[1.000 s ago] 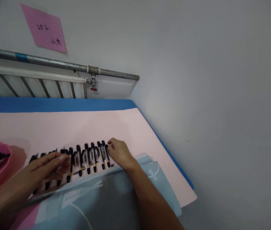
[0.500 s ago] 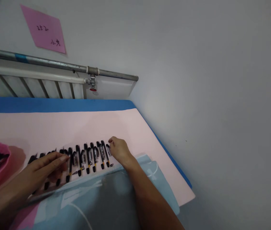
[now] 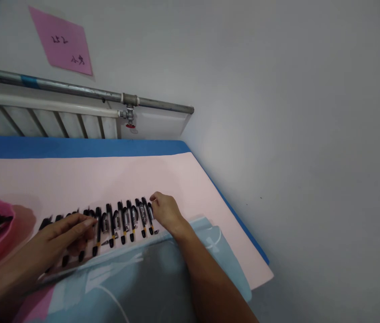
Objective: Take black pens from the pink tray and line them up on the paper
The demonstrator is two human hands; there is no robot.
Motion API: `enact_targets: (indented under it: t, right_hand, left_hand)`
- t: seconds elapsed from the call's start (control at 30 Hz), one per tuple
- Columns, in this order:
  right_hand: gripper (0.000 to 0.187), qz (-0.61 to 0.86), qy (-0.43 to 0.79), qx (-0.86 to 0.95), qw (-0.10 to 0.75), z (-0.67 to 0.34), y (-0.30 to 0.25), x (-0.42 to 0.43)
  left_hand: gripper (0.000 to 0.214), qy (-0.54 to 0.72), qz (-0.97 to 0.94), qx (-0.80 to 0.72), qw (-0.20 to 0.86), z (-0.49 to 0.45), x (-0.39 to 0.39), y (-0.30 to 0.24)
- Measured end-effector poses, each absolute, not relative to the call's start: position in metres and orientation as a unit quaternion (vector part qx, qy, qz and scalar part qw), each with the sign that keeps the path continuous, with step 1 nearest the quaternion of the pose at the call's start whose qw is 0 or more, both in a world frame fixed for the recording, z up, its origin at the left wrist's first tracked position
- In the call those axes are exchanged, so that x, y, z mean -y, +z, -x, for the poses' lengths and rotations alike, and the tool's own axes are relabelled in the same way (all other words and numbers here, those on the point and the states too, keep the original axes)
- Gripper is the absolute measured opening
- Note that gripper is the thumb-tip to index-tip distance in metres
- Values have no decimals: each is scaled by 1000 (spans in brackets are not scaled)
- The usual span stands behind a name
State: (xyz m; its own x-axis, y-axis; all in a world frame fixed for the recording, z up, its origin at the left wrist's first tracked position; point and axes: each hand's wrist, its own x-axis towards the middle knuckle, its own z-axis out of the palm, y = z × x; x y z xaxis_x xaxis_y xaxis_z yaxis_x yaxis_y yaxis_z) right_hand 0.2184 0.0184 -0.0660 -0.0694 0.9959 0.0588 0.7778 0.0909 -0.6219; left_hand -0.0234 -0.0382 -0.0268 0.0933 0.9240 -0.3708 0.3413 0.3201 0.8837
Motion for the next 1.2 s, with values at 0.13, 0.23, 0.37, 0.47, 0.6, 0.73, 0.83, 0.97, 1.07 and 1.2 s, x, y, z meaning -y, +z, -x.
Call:
enact_targets:
  t: [0.13,0.23,0.37,0.47,0.6,0.73,0.83,0.97,1.07,1.2]
  right_hand:
    - [23,632,221,702,245,-219,-66,-19]
    - [23,631,219,703,245,-219,-67,-19]
    - [24,630,216,705,245,-219,-68,-20]
    - [23,627,213,707,247,-219,-69,-20]
    - [23,623,204,713,248,-219,-70,-21]
    - [23,625,201,713,245,-220,-70,-21]
    - [23,626,199,713,246,-220,-69,-21]
    - [22,624,195,714,249,-220,-69,-20]
    - [22,627,194,713,246,-221,-70,-21]
    - [22,625,199,713,249,-221,-69,-23]
  left_hand:
    - [36,272,-525,-617,519,23,39,-24]
    - [35,277,-523,-618,517,23,39,-25]
    - [36,282,-519,-614,523,24,37,-30]
    - [35,290,-515,-617,519,24,38,-31]
    - [34,288,-519,-618,516,22,39,-26]
    - [35,276,-524,-624,510,21,41,-23]
    - [34,285,-520,-621,512,22,41,-23]
    - [34,274,-527,-622,510,24,40,-26]
    - [35,259,-531,-620,517,27,37,-30]
    - [35,253,-548,-597,529,30,34,-34]
